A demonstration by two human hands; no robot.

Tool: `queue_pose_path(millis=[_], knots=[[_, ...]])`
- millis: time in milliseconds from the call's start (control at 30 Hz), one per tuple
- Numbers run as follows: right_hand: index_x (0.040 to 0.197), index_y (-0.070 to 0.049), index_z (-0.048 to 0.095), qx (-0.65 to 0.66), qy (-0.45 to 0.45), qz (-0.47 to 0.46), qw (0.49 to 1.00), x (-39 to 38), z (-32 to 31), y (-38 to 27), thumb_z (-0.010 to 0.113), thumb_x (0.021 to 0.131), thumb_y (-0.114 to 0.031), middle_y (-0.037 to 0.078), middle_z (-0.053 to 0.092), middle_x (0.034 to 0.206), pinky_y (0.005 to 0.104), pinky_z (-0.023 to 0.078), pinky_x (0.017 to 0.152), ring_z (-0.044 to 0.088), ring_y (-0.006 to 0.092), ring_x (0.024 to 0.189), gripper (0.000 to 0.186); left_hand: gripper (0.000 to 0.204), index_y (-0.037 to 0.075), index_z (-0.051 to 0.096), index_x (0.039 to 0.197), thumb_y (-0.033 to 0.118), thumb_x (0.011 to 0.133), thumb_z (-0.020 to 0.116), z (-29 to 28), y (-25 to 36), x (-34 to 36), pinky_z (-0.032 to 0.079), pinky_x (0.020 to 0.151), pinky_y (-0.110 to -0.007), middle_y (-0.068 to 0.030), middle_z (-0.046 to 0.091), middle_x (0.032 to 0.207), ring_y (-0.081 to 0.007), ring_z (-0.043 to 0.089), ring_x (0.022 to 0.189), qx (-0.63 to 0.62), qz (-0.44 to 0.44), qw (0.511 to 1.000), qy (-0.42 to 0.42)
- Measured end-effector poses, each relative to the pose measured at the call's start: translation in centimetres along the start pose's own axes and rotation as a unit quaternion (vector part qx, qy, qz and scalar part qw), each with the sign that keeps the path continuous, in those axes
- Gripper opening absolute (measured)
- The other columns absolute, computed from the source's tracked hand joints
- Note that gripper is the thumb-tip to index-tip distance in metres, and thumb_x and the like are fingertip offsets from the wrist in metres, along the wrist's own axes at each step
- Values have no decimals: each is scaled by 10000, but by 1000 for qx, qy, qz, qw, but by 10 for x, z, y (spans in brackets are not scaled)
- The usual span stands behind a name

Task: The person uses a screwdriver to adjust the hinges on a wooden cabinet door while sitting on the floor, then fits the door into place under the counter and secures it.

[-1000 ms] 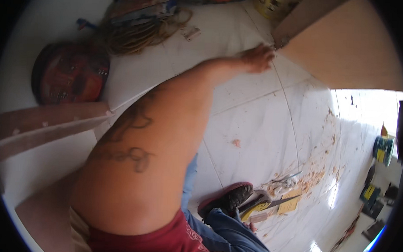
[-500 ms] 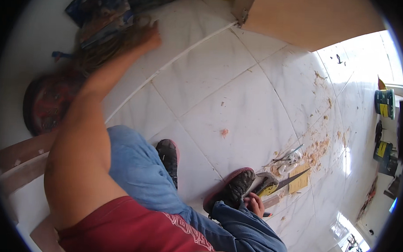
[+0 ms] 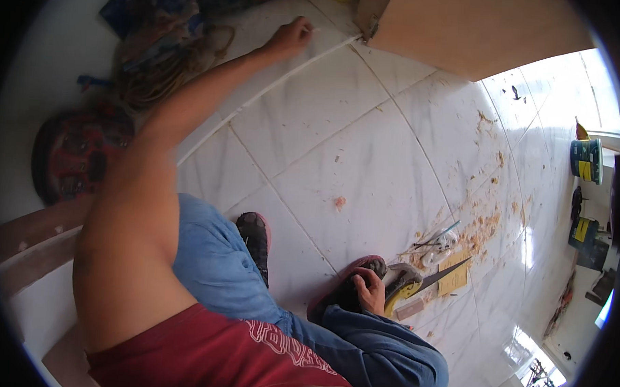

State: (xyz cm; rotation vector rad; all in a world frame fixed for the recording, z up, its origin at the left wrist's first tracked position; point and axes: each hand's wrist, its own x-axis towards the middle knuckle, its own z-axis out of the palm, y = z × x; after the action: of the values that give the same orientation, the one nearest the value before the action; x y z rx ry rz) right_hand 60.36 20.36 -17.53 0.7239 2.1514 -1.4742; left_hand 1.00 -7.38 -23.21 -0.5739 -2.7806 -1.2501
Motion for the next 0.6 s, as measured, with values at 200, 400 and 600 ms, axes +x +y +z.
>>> queue_pose_path(millis=[200,400,600], knots=[[1145,-11,685,2,7,13,1000,9,6,-3,601,948,-192,72,715,895,281,518,704,640,138,750,280,149,83,695,967,203,879,691,64,31,46,544,724,-379,-98,718,877,-252,701,810,55,57,997,2],[1156,-9,680,70,29,86,993,0,5,-5,600,954,-183,66,717,905,269,508,710,621,122,743,278,155,100,727,963,154,850,635,104,40,65,549,813,-454,-109,721,959,-314,688,940,193,41,980,23],[1161,-16,681,98,47,103,989,-7,-2,9,604,957,-171,47,709,888,254,499,710,610,106,737,267,135,80,726,990,140,884,666,111,36,62,551,783,-389,-102,736,958,-270,703,900,86,96,990,-55]])
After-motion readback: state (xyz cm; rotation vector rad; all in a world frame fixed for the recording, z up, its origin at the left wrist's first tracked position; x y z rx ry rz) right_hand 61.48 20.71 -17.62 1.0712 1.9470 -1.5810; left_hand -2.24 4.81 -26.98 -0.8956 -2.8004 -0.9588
